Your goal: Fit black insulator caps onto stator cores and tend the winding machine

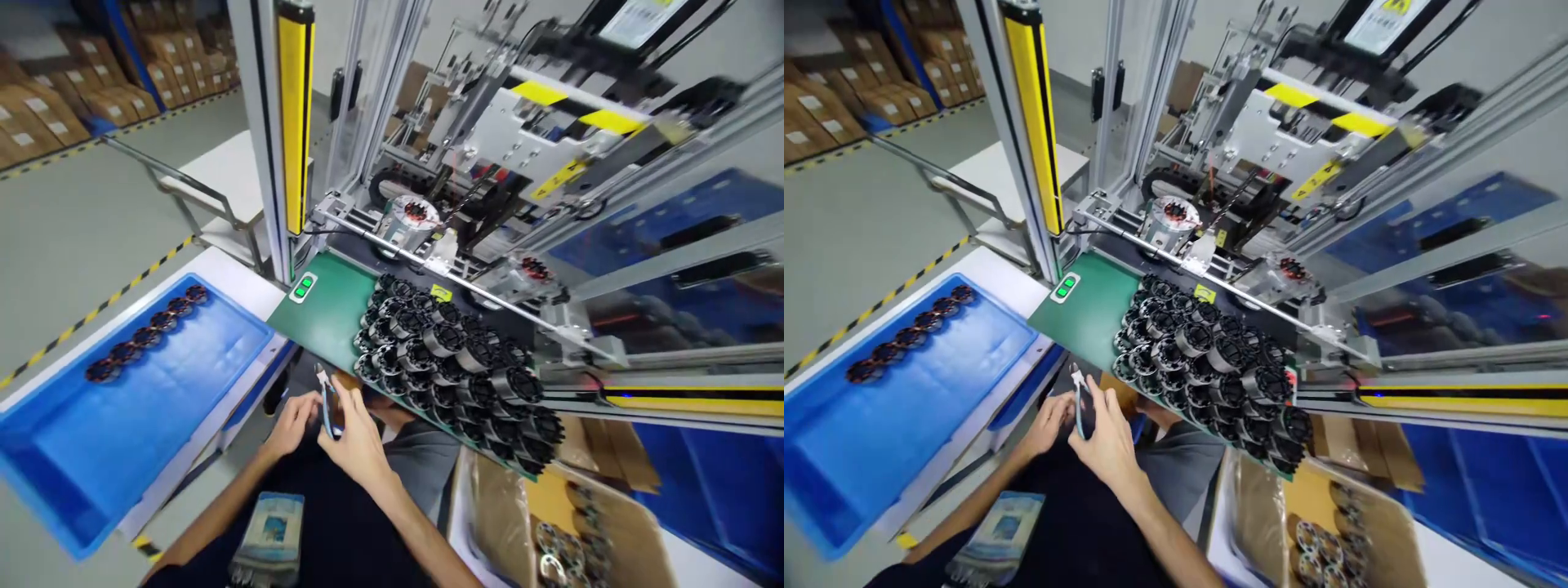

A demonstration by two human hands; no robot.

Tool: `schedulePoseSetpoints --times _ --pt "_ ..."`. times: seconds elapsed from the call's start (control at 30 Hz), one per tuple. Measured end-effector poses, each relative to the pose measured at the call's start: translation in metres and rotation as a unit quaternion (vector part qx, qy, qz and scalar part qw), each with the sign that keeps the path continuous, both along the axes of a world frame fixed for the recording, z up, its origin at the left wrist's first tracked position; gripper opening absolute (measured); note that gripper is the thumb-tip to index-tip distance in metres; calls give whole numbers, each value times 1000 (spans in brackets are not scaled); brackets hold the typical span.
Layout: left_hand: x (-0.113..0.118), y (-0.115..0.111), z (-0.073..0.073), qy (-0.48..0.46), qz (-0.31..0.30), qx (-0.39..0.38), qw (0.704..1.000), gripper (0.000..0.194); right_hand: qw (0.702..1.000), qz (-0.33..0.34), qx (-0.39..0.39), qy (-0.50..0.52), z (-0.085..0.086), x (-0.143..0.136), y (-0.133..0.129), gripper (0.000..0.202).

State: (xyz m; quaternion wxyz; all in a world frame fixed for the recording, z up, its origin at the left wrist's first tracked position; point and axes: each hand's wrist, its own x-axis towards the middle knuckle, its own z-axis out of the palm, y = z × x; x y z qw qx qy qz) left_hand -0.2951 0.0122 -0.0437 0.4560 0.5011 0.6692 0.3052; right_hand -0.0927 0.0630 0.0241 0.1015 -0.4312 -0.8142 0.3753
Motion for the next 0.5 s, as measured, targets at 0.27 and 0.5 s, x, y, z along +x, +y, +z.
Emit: schedulePoseSetpoints --times 0.27,0.5 --pt "-72 -55 11 24 84 -15 996 50 993 94 -47 55 -21 -52 -25 114" --pt "-199 -38 7 122 229 -124 958 38 988 99 -105 62 -2 -18 -5 81"
